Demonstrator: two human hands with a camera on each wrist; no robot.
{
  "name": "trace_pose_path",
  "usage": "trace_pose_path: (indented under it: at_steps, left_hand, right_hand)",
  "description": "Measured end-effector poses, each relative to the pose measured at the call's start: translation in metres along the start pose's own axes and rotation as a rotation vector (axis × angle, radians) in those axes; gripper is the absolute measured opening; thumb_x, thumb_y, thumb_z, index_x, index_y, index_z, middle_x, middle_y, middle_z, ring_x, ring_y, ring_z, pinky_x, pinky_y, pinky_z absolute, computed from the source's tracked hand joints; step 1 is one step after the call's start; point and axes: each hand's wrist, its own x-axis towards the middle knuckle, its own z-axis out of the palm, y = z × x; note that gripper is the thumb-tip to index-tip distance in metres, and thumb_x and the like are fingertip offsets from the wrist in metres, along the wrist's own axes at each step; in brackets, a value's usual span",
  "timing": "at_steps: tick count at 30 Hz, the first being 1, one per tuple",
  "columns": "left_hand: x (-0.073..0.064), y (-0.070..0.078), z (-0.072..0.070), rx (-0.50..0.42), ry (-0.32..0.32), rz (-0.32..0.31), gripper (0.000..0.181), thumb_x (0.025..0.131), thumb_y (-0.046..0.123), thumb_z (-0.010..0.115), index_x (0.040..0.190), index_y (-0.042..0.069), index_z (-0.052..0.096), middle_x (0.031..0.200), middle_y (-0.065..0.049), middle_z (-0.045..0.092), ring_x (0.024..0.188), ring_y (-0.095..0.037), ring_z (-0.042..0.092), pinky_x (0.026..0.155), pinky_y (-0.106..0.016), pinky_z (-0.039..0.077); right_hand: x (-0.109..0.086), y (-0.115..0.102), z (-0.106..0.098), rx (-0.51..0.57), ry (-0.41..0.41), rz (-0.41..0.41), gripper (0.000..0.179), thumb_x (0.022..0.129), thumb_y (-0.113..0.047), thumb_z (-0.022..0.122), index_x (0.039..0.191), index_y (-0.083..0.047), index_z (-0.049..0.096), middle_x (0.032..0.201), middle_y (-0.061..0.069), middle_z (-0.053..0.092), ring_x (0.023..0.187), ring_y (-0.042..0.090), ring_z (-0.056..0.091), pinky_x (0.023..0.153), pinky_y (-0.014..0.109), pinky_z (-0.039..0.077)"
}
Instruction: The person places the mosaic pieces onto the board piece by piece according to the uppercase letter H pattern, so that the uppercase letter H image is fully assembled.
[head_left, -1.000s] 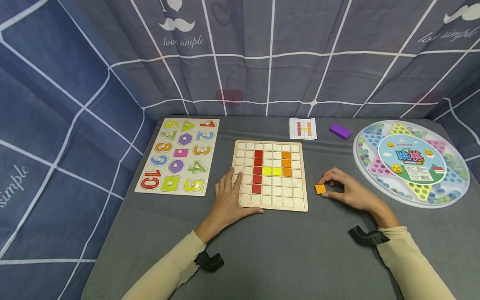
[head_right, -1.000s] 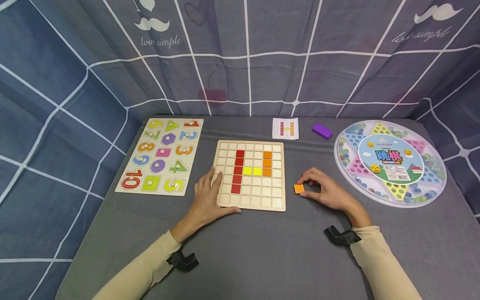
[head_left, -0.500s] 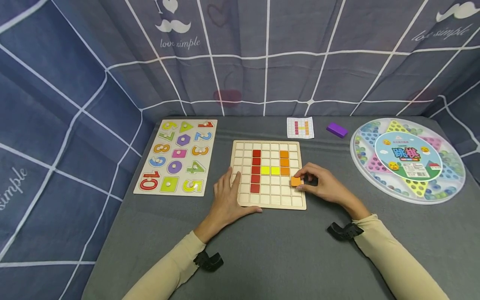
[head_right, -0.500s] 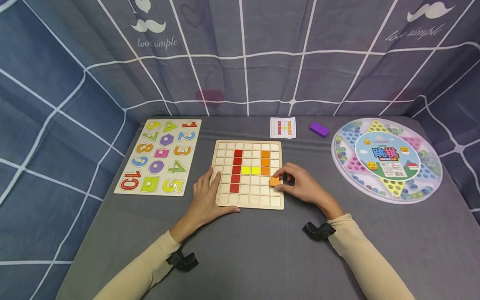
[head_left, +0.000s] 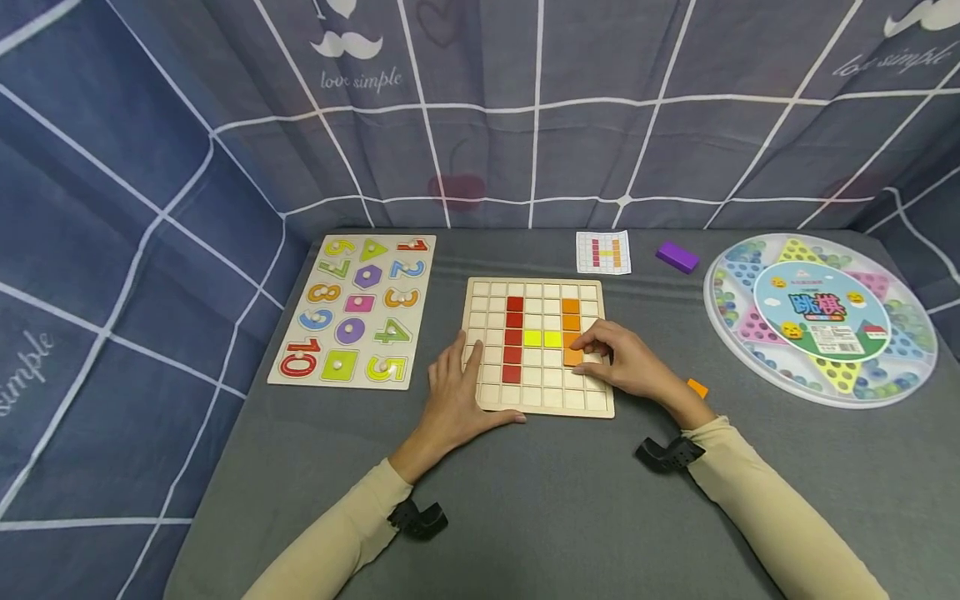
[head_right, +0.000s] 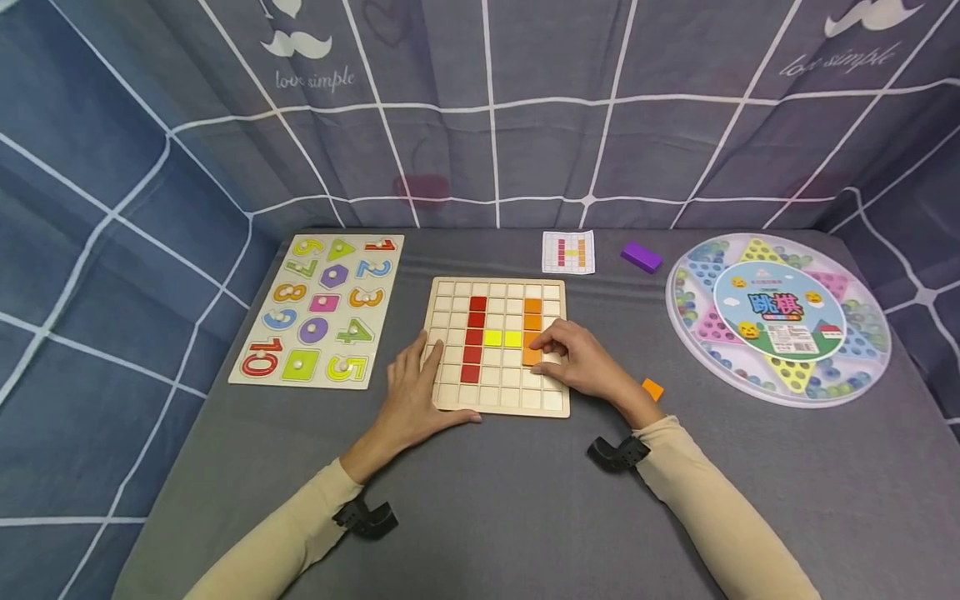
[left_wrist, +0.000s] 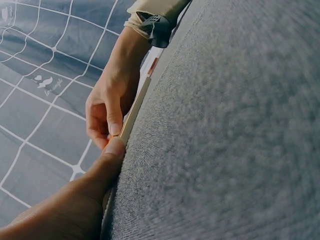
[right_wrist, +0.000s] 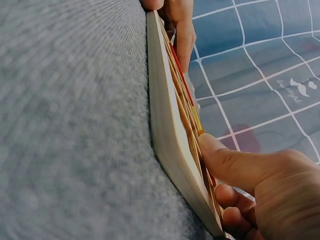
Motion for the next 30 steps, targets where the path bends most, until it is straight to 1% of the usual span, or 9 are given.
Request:
trace_pose_path:
  at_steps: [7, 15, 19, 23, 26, 30]
  left_hand:
    - [0.0005, -0.0009, -0.0009, 0.006, 0.004, 0.002, 0.125, 0.053, 0.07, 0.084, 0.146, -0.001, 0.04, 0.156, -0.026, 0.025, 0.134, -0.041, 0.033, 0.1, -0.054, 0.028]
    - [0.0003, 0.0002, -0.0018, 0.011, -0.009, -0.006, 0.125, 0.053, 0.07, 0.084, 0.146, -0.001, 0.04, 0.155, -0.026, 0.026, 0.135, -0.039, 0.032, 0.101, -0.054, 0.028]
    - [0.001, 0.001, -0.0023, 0.007, -0.016, -0.008, 0.125, 0.053, 0.07, 0.084, 0.146, -0.001, 0.04, 0.156, -0.025, 0.025, 0.136, -0.039, 0.032, 0.102, -0.054, 0.027]
    - [0.0013, 0.0017, -0.003, -0.001, -0.025, -0.012, 0.125, 0.054, 0.07, 0.084, 0.146, -0.001, 0.039, 0.156, -0.025, 0.024, 0.136, -0.039, 0.031, 0.102, -0.054, 0.027]
    - [0.001, 0.0015, -0.0029, 0.004, -0.021, -0.01, 0.125, 0.053, 0.07, 0.084, 0.146, -0.001, 0.04, 0.156, -0.026, 0.025, 0.136, -0.039, 0.031, 0.101, -0.054, 0.027]
    - [0.0003, 0.0012, -0.0023, 0.009, -0.015, -0.011, 0.125, 0.053, 0.07, 0.084, 0.146, -0.001, 0.04, 0.156, -0.026, 0.025, 0.136, -0.04, 0.032, 0.101, -0.054, 0.028]
  right_hand:
    - [0.0021, -0.0007, -0.0008, -0.001, -0.008, -0.02, 0.03, 0.076, -0.015, 0.085, 0.102, -0.012, 0.071, 0.09, -0.005, 0.06, 0.079, 0.008, 0.052, 0.071, 0.02, 0.042]
    - [0.0003, 0.0027, -0.0017, -0.012, -0.014, -0.005, 0.031, 0.076, -0.016, 0.085, 0.104, -0.012, 0.071, 0.09, -0.001, 0.06, 0.08, 0.008, 0.053, 0.072, 0.019, 0.043]
    - [-0.0005, 0.0038, -0.002, -0.014, -0.019, -0.007, 0.032, 0.076, -0.017, 0.085, 0.104, -0.013, 0.071, 0.09, -0.002, 0.06, 0.08, 0.007, 0.052, 0.073, 0.018, 0.042]
    - [-0.0009, 0.0046, -0.0021, -0.011, -0.015, -0.024, 0.029, 0.077, -0.015, 0.084, 0.103, -0.013, 0.071, 0.091, -0.002, 0.061, 0.08, 0.007, 0.052, 0.073, 0.018, 0.041]
    - [-0.0002, 0.0037, -0.0019, -0.009, -0.015, -0.042, 0.027, 0.078, -0.014, 0.083, 0.102, -0.012, 0.071, 0.093, -0.002, 0.063, 0.081, 0.008, 0.052, 0.073, 0.019, 0.041]
    - [0.0002, 0.0019, -0.0016, -0.011, -0.016, -0.041, 0.026, 0.078, -0.014, 0.083, 0.101, -0.013, 0.071, 0.095, -0.003, 0.063, 0.081, 0.008, 0.052, 0.073, 0.019, 0.041]
